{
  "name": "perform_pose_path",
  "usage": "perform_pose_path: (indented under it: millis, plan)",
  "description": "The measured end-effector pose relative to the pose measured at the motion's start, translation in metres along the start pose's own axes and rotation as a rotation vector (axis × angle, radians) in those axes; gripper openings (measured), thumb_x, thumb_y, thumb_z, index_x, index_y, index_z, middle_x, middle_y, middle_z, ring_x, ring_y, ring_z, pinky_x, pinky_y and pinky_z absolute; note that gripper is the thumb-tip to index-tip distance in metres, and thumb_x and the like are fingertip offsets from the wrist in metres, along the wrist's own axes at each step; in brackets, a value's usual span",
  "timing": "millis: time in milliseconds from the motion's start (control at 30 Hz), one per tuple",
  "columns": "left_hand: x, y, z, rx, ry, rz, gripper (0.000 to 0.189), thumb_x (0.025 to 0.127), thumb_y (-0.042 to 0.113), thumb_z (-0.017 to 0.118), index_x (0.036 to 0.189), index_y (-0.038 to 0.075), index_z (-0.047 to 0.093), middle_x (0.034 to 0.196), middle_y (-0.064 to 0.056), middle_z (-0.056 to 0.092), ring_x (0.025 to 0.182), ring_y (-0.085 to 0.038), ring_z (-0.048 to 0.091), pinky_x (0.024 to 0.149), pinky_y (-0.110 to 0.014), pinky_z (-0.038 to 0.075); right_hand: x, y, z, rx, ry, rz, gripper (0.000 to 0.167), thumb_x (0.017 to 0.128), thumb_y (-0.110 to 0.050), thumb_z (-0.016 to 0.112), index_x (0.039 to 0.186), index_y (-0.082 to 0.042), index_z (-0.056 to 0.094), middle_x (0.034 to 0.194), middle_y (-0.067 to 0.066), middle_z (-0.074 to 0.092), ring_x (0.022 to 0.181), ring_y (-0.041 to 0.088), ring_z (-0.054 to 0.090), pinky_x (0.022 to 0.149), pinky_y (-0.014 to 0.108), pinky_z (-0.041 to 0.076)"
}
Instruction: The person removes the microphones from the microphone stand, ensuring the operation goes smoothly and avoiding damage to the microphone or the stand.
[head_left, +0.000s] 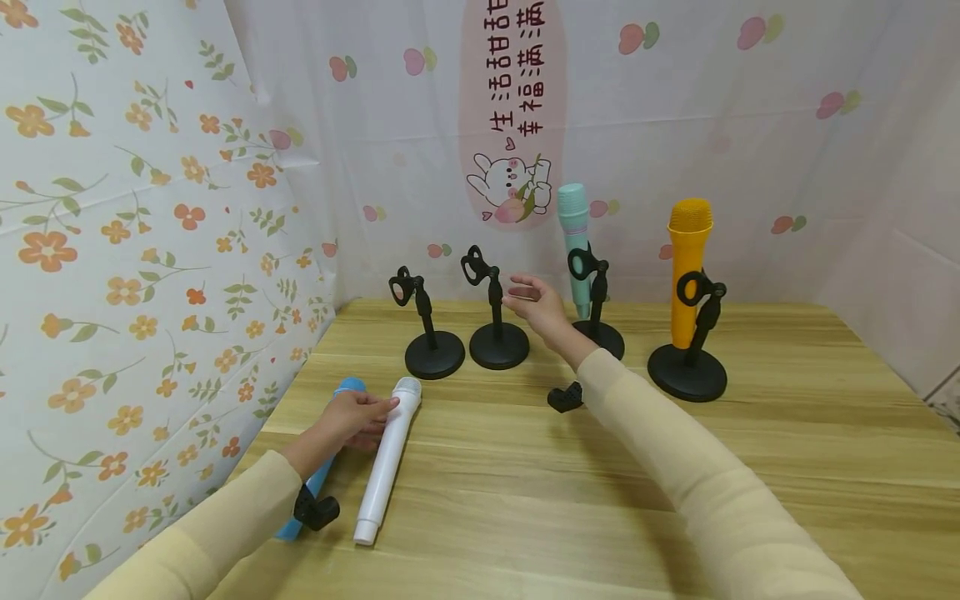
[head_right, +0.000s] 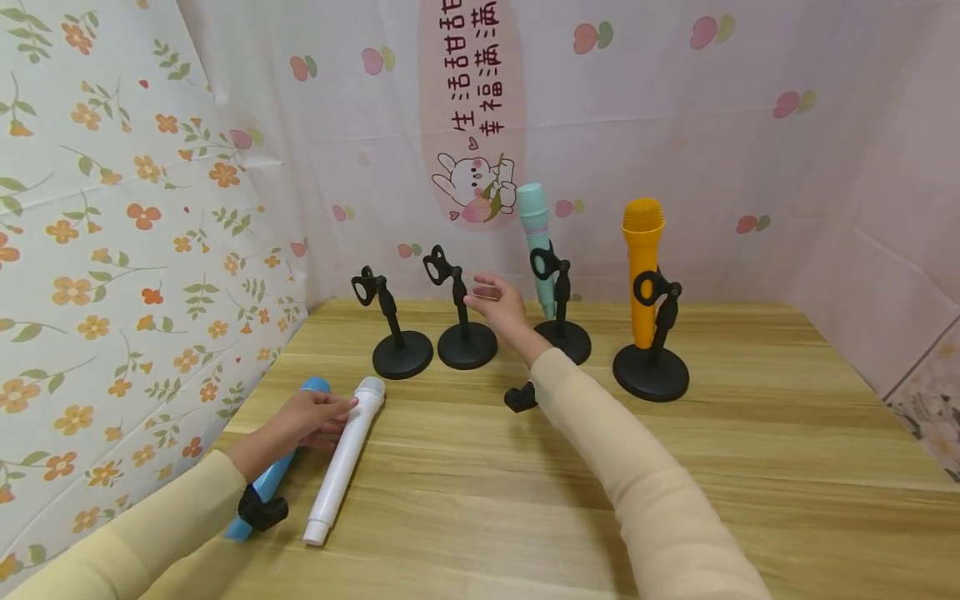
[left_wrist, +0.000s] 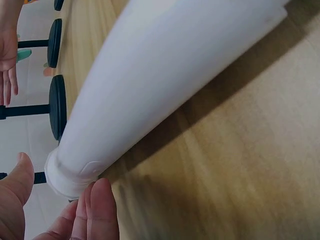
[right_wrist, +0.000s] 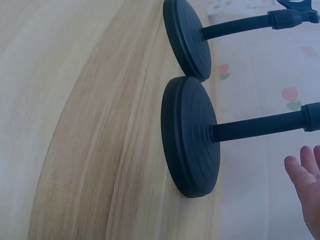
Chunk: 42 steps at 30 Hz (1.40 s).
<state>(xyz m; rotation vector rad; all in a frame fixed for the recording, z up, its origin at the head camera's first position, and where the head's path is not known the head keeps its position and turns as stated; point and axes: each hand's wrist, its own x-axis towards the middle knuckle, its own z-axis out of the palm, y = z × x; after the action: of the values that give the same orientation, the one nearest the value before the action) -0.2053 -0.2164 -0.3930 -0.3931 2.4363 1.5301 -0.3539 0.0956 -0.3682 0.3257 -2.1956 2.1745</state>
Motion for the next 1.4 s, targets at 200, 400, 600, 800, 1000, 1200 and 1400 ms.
perform_pose_path:
  millis: [200,400,600,800,1000,1200,1400]
  plan:
    - [0.002,0.008,-0.008,-0.015,-0.008,0.029,0.052,0.093,0.034,0.067,0.121,-0.008,0.054,0.11,-0.023,0.062,0.085,-0.024,0.067,0.067,-0.038,0.059,-0.007,0.001,-0.01,0.018,-0.018,-0.012,0.046,0.093,-0.008,0.067,0.136,-0.005,0.051,0.131,0.022,0.055,0.116,0.032,0.057,0.099,0.043,0.046]
    - [0.004,0.023,-0.015,-0.056,-0.019,0.065,0.053,0.095,0.034,0.065,0.124,-0.008,0.053,0.122,-0.027,0.056,0.1,-0.035,0.062,0.075,-0.042,0.057,-0.016,0.007,-0.017,-0.004,-0.039,-0.024,0.046,0.093,-0.009,0.067,0.136,-0.004,0.051,0.129,0.022,0.057,0.115,0.03,0.058,0.097,0.04,0.047]
    - [0.007,0.036,-0.011,-0.07,-0.039,0.096,0.05,0.095,0.035,0.065,0.125,-0.004,0.056,0.126,-0.026,0.056,0.103,-0.034,0.062,0.08,-0.044,0.056,-0.025,0.009,-0.025,-0.001,-0.067,-0.033,0.047,0.092,-0.009,0.068,0.136,-0.005,0.051,0.128,0.022,0.057,0.113,0.03,0.059,0.094,0.037,0.05]
    - [0.01,0.048,-0.006,-0.099,-0.075,0.162,0.051,0.094,0.035,0.065,0.127,-0.003,0.055,0.127,-0.027,0.054,0.101,-0.031,0.063,0.074,-0.038,0.058,-0.035,0.005,-0.033,-0.029,-0.094,-0.028,0.048,0.093,-0.012,0.067,0.138,-0.006,0.05,0.131,0.02,0.055,0.113,0.028,0.059,0.093,0.035,0.05]
    - [0.009,0.064,0.003,-0.116,-0.092,0.184,0.052,0.093,0.038,0.067,0.127,0.0,0.056,0.123,-0.022,0.057,0.104,-0.032,0.062,0.075,-0.036,0.058,-0.045,0.001,-0.044,-0.059,-0.085,-0.025,0.048,0.093,-0.013,0.068,0.138,-0.005,0.051,0.132,0.02,0.055,0.112,0.025,0.06,0.095,0.039,0.049]
    - [0.01,0.082,0.018,-0.15,-0.098,0.213,0.048,0.093,0.036,0.067,0.125,0.002,0.058,0.124,-0.022,0.059,0.108,-0.036,0.061,0.074,-0.036,0.058,-0.051,0.002,-0.054,-0.076,-0.049,-0.065,0.046,0.092,-0.013,0.068,0.135,-0.004,0.054,0.128,0.018,0.058,0.105,0.017,0.061,0.088,0.03,0.053]
    - [0.013,0.098,0.035,-0.18,-0.118,0.259,0.042,0.094,0.034,0.066,0.124,0.005,0.061,0.117,-0.016,0.062,0.109,-0.036,0.06,0.076,-0.037,0.058,-0.058,0.004,-0.065,-0.068,0.014,-0.143,0.043,0.094,-0.009,0.066,0.133,0.004,0.053,0.125,0.019,0.058,0.099,0.008,0.061,0.084,0.024,0.053]
